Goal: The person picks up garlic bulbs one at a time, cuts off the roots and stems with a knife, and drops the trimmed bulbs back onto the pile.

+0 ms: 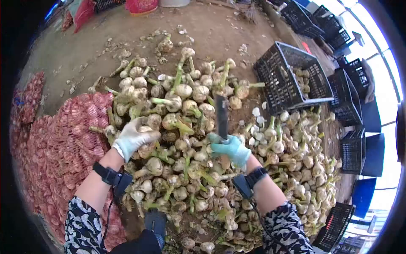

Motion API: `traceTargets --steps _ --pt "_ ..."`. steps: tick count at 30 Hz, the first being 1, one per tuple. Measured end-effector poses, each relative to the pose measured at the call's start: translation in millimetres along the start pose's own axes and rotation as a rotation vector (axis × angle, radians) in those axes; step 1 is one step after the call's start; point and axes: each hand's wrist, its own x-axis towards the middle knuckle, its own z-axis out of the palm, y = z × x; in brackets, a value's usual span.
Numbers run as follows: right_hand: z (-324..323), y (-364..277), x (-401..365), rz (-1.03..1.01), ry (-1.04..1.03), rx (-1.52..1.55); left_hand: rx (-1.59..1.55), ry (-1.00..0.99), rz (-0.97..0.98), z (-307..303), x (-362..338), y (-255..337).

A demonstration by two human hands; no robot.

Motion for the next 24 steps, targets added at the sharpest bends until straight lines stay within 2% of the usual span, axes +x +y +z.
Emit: traceTargets --steps 1,3,5,6,7,8,9,10,11,13,14,15,17,18,19,21,22,23,24 --pt "-17 8 -7 -0.029 0.007 -0.115 -0.154 -0.046 -0.093 0 -9 9" --pt "-22 -21 -42 -0.243 0.212 -0.244 -0.469 -0.042 -0.100 3 -25 7" --pt "-73 -4 -37 -0.423 0.344 -0.085 -0.908 -0.083 -0.265 6 -36 7" --pt "-89 3 -34 -0.331 0.508 -0.178 -0.988 -0.108 -0.295 7 -38 2" --pt "-106 13 -25 -0.234 0.666 -0.269 -0.978 -0.110 -0.300 12 -41 -1" --pt "-140 49 12 -0.137 0.631 -0.136 -0.996 -0.206 -0.280 17 -45 -4" --pt "-116 33 -4 -0.020 0.655 -0.004 -1.011 -0.300 -0.262 20 -51 -8" --pt "-115 48 11 -0.090 0.602 -0.027 -0.979 -0.316 -0.235 29 -67 4" --pt "-102 53 19 -0.158 0.548 -0.050 -0.753 -0.259 -0.022 33 -70 -5" --pt "-62 55 20 -0.310 0.579 0.111 -0.820 -0.321 -0.283 31 -84 -14" --pt "-65 61 37 -0.167 0.687 -0.352 -0.863 -0.240 -0.356 36 -88 -19" --pt "-44 36 18 -0.080 0.725 -0.677 -0.906 -0.280 -0.434 39 -89 -24" --pt "-38 32 23 -0.020 0.753 -0.939 -0.557 -0.208 -0.181 58 -91 -33" --pt "-38 30 18 -0.028 0.701 -0.806 -0.479 -0.171 -0.326 62 -97 -35" --pt "-49 48 29 -0.126 0.793 -0.789 -0.324 -0.186 -0.310 60 -90 -60" --pt "-52 52 13 -0.158 0.809 -0.498 -0.501 -0.291 -0.222 62 -99 -56" --pt "-36 38 -20 -0.199 0.759 -0.249 -0.475 -0.292 -0.161 59 -100 -60" --pt "-25 36 -41 -0.203 0.774 -0.246 -0.470 -0.306 -0.154 62 -104 -61" --pt "-16 34 -60 -0.220 0.666 0.003 -0.563 -0.312 -0.126 65 -107 -58"
